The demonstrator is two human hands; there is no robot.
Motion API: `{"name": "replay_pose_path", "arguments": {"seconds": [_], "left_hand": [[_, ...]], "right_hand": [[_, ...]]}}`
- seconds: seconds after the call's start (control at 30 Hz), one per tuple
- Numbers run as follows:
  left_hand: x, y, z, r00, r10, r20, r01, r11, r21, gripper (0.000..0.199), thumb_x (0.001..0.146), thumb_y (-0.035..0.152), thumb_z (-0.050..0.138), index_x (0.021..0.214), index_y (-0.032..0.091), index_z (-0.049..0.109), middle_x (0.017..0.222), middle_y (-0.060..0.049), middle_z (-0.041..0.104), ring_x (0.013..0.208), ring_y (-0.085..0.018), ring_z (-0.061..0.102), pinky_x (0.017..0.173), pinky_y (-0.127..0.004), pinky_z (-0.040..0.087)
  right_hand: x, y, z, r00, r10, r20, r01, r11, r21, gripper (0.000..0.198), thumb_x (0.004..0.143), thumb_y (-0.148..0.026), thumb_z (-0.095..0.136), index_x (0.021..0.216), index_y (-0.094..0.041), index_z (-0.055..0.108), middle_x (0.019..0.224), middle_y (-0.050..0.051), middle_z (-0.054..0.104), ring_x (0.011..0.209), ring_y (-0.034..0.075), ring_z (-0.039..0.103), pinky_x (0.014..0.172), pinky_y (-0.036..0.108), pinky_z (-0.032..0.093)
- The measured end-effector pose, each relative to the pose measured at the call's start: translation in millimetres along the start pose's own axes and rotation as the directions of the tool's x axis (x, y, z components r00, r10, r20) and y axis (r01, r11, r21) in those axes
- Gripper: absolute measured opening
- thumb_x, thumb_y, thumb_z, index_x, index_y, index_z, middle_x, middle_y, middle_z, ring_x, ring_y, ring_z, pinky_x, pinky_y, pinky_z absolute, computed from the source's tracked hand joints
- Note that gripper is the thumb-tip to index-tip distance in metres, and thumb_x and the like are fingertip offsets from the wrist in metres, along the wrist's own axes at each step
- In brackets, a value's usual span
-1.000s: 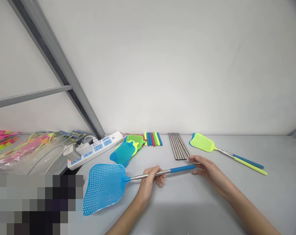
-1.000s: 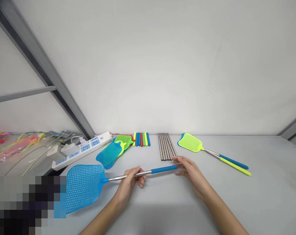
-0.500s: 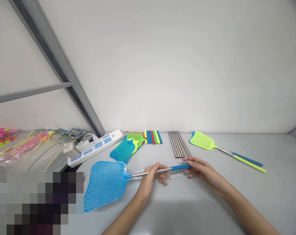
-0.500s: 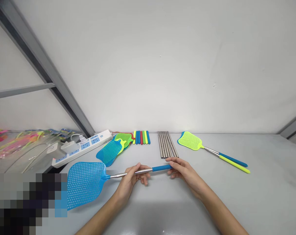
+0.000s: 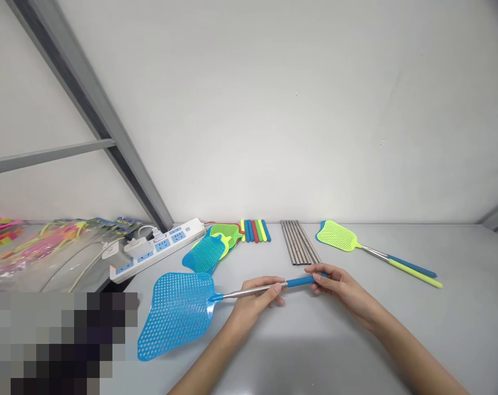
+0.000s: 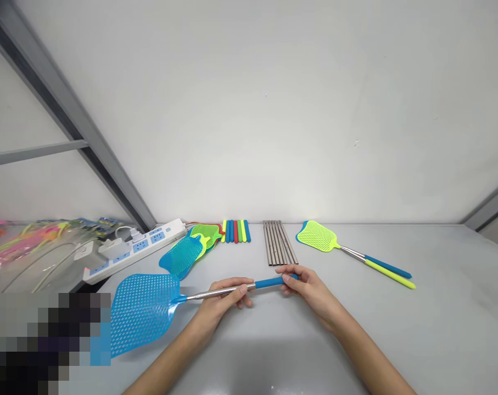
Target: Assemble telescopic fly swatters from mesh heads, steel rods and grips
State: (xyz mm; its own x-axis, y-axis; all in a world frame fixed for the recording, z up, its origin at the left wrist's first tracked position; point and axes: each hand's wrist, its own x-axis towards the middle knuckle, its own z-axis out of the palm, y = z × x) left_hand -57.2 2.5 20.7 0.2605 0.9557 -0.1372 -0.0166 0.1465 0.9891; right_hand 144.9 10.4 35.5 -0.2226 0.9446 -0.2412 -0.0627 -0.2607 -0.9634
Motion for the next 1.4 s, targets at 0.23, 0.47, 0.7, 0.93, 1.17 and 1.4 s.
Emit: {"name": "replay_pose_path", "arguments": {"seconds": [0.23, 0.47, 0.7, 0.93, 1.17, 1.4], "left_hand": [[-1.3, 2.0, 0.2, 1.000, -0.009, 0.001, 0.009, 0.998, 0.067, 0.035, 0.066, 0.036, 0.059, 0.091, 0.012, 0.062, 0.063, -0.007, 0.065, 0.063, -0.016, 0.057, 0.059, -0.025, 0.041], [-1.8, 3.7, 0.3, 1.000, -0.027, -0.003, 0.028, 0.997, 0.066, 0.033, 0.064, 0.037, 0.060, 0.087, 0.013, 0.063, 0.059, -0.005, 0.064, 0.059, -0.015, 0.057, 0.058, -0.025, 0.041], [-1.2, -0.1, -0.3, 1.000, 0.003, 0.009, -0.003, 0.997, 0.071, 0.028, 0.064, 0.035, 0.060, 0.083, 0.014, 0.061, 0.058, -0.003, 0.061, 0.059, -0.014, 0.055, 0.060, -0.026, 0.041], [0.0, -4.3, -1.0, 1.000, 0.007, 0.007, -0.008, 0.998, 0.067, 0.023, 0.065, 0.034, 0.059, 0.076, 0.014, 0.058, 0.057, -0.002, 0.059, 0.057, -0.012, 0.052, 0.059, -0.025, 0.039], [-1.2, -0.8, 0.3, 1.000, 0.017, 0.011, -0.018, 0.996, 0.087, 0.020, 0.064, 0.034, 0.060, 0.065, 0.015, 0.053, 0.054, 0.001, 0.056, 0.056, -0.011, 0.051, 0.058, -0.023, 0.037], [0.6, -6.7, -1.3, 0.997, 0.065, 0.041, -0.069, 0.992, 0.103, 0.024, 0.064, 0.037, 0.059, 0.062, 0.016, 0.048, 0.052, 0.002, 0.050, 0.051, -0.009, 0.045, 0.051, -0.021, 0.033]], "right_hand": [[1.2, 6.6, 0.3, 0.999, -0.004, 0.044, 0.005, 1.000, -0.018, 0.029, 0.066, -0.038, 0.057, 0.086, -0.017, 0.059, 0.067, 0.001, 0.052, 0.064, 0.012, 0.050, 0.072, 0.028, 0.039], [3.1, 12.5, -0.1, 0.997, -0.015, 0.070, 0.018, 0.999, -0.040, 0.031, 0.067, -0.041, 0.055, 0.087, -0.017, 0.059, 0.065, 0.001, 0.052, 0.063, 0.013, 0.051, 0.071, 0.029, 0.039], [1.8, 10.0, 2.5, 0.998, 0.011, 0.070, -0.005, 0.997, -0.079, 0.033, 0.069, -0.042, 0.054, 0.088, -0.016, 0.058, 0.062, 0.001, 0.053, 0.063, 0.014, 0.050, 0.071, 0.030, 0.038], [0.9, 11.5, 3.4, 0.996, 0.009, 0.086, -0.002, 0.996, -0.084, 0.034, 0.069, -0.044, 0.052, 0.087, -0.016, 0.058, 0.063, 0.001, 0.053, 0.064, 0.014, 0.051, 0.072, 0.030, 0.038], [0.9, 12.7, 6.0, 0.995, 0.008, 0.099, -0.002, 0.998, -0.063, 0.032, 0.068, -0.044, 0.053, 0.084, -0.017, 0.059, 0.068, 0.001, 0.051, 0.059, 0.011, 0.048, 0.069, 0.028, 0.038], [0.5, 13.0, 7.9, 0.994, 0.025, 0.108, -0.016, 0.996, -0.086, 0.039, 0.068, -0.048, 0.051, 0.088, -0.015, 0.059, 0.065, 0.000, 0.051, 0.054, 0.011, 0.046, 0.066, 0.028, 0.038]]}}
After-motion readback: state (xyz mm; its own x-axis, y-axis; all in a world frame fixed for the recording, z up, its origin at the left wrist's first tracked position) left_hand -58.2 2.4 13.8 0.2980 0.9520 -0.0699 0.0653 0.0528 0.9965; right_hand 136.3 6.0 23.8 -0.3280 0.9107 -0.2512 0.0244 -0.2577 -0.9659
